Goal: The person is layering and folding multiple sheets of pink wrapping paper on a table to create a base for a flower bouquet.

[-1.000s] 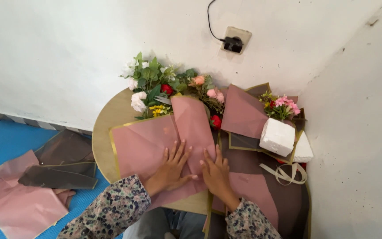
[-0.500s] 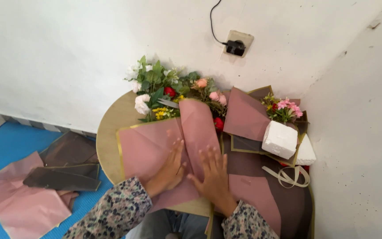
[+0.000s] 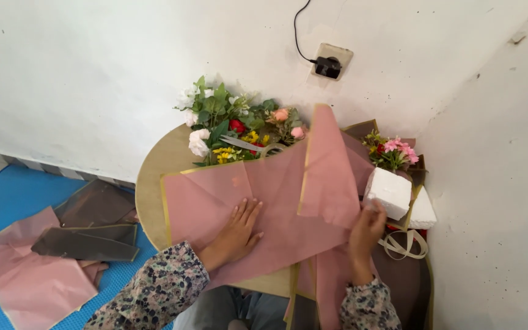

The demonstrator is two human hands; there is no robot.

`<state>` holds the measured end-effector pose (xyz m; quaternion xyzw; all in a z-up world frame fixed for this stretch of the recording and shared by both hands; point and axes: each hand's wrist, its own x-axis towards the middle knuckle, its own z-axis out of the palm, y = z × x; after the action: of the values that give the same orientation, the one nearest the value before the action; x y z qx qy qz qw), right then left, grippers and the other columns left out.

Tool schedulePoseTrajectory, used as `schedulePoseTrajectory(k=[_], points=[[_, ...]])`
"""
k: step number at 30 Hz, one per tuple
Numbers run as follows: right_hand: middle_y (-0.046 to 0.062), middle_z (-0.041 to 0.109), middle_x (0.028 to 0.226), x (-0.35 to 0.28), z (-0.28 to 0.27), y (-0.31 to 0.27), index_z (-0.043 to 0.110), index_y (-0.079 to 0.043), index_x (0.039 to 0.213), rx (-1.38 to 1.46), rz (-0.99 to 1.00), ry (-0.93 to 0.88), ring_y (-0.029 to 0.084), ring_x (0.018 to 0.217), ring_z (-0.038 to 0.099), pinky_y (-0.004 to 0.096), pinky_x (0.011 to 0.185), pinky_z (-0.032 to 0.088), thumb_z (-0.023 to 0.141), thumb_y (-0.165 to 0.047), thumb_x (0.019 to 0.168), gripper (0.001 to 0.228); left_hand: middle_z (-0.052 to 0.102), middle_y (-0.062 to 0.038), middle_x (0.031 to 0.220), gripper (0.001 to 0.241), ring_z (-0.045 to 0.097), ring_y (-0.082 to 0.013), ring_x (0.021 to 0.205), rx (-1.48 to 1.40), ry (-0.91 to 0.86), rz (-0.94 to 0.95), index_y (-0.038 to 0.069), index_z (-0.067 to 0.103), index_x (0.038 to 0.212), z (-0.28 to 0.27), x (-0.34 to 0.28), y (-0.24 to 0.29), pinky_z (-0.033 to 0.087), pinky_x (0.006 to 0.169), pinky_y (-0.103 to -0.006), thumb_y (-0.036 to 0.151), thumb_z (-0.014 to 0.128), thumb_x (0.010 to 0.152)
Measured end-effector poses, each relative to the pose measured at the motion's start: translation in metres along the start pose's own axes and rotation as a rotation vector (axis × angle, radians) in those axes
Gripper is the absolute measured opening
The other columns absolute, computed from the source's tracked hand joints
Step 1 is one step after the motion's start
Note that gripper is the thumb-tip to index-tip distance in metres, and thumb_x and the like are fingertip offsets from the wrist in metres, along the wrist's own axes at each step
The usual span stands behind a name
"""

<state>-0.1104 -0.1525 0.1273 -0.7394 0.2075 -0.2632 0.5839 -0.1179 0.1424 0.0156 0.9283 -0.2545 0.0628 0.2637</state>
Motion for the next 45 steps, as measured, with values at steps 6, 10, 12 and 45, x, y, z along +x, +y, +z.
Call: schedulePoseTrajectory(k=[6,10,12,45], points=[[0.017,0.032,0.162,0.012,-0.007,0.087,0.041,-0.017,0.154,-0.899,-0.808,-0.466,0.042,0.157,0.014,0.061,0.122,0.016,0.086,-0.042,0.069,0.1,0.025,-0.017,0.167,0.065,0.018,-0.0294,0.156,0.167,-0.073,0.105,0.005,0.031,0.158,-0.017,-0.003,-0.015,0.002,0.12,-0.0637,0.042,0.046,0.106],[0.016,0.034,0.167,0.011,0.0,0.105,0.043,-0.017,0.156,-0.843,-0.994,-0.433,0.042,0.148,0.036,0.057,0.11,0.036,0.058,-0.01,0.074,0.084,0.024,-0.014,0.168,0.065,0.018,-0.0289,0.156,0.178,-0.114,0.111,0.011,0.032,0.159,-0.023,-0.011,-0.029,0.003,0.119,-0.0665,0.047,0.043,0.106],[0.013,0.037,0.164,0.019,0.004,0.12,0.053,-0.024,0.149,-0.894,-0.991,-0.481,0.043,0.143,0.04,0.055,0.109,0.042,0.056,-0.005,0.079,0.072,0.016,-0.011,0.171,0.066,0.009,-0.027,0.158,0.163,-0.119,0.146,0.012,0.032,0.159,-0.026,-0.017,-0.037,0.001,0.121,-0.0596,0.05,0.039,0.106],[0.011,0.057,0.15,0.011,0.06,0.148,0.066,-0.017,0.138,-0.807,-0.861,-0.484,0.033,0.142,0.047,0.05,0.114,0.035,0.058,-0.044,0.094,0.051,0.067,-0.014,0.115,0.082,0.066,-0.0395,0.101,0.436,0.697,-1.002,0.015,0.061,0.136,-0.035,-0.125,-0.004,0.053,0.079,-0.0542,0.07,0.068,0.076]])
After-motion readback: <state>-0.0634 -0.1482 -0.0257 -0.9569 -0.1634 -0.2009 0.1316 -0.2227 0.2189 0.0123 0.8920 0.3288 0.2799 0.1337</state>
